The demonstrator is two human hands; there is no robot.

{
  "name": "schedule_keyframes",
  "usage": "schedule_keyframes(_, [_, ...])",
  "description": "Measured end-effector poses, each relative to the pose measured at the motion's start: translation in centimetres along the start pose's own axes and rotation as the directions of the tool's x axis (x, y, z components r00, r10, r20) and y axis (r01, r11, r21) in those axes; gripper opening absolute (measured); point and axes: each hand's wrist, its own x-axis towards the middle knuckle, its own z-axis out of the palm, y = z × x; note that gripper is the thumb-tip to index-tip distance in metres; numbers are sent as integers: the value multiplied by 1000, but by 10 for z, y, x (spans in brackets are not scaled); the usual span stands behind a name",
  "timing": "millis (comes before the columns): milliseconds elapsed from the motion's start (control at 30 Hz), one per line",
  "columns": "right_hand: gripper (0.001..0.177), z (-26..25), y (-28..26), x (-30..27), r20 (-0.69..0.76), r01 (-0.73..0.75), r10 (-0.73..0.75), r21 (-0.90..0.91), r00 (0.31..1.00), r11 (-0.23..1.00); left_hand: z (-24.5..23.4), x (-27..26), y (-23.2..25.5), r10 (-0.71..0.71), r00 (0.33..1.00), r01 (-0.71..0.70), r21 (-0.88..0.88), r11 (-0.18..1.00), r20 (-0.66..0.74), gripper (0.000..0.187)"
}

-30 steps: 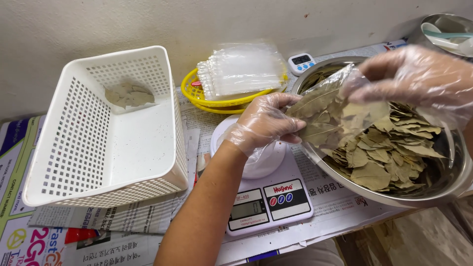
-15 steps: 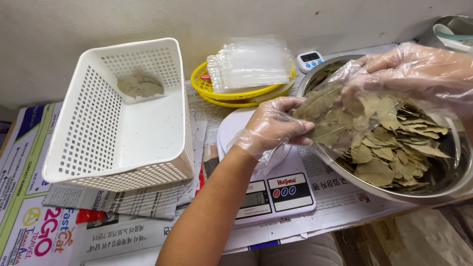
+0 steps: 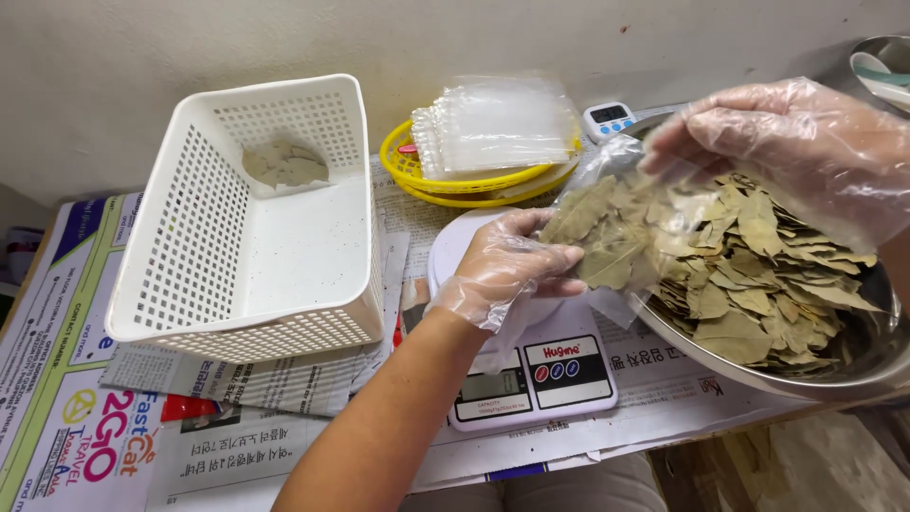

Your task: Packaging dried leaves into small plastic bags using a digital scale

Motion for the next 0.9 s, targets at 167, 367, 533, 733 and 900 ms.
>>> schedule_keyframes(167, [41, 8, -11, -8, -110, 219, -212, 57, 971, 974, 3, -13, -10, 6, 1000, -8, -173, 985, -13, 50])
schedule_keyframes(367, [53, 19, -10, -10, -61, 47, -42, 79, 997, 996, 1, -21, -26, 87, 994, -103, -287, 952, -69, 42])
schedule_keyframes(533, [47, 29, -2, -5, -37, 85, -82, 83, 996, 993, 0, -33, -30, 40, 999, -38, -209, 977, 5, 44])
schedule_keyframes(733, [34, 29, -9, -5, 10, 263, -265, 85, 964, 961, -13, -57, -3, 47, 997, -53, 85, 995, 63, 44])
schedule_keyframes(900, [60, 39, -27, 14, 86, 162, -160, -22, 983, 987, -35, -55, 3, 181, 983, -177, 315, 933, 15, 32])
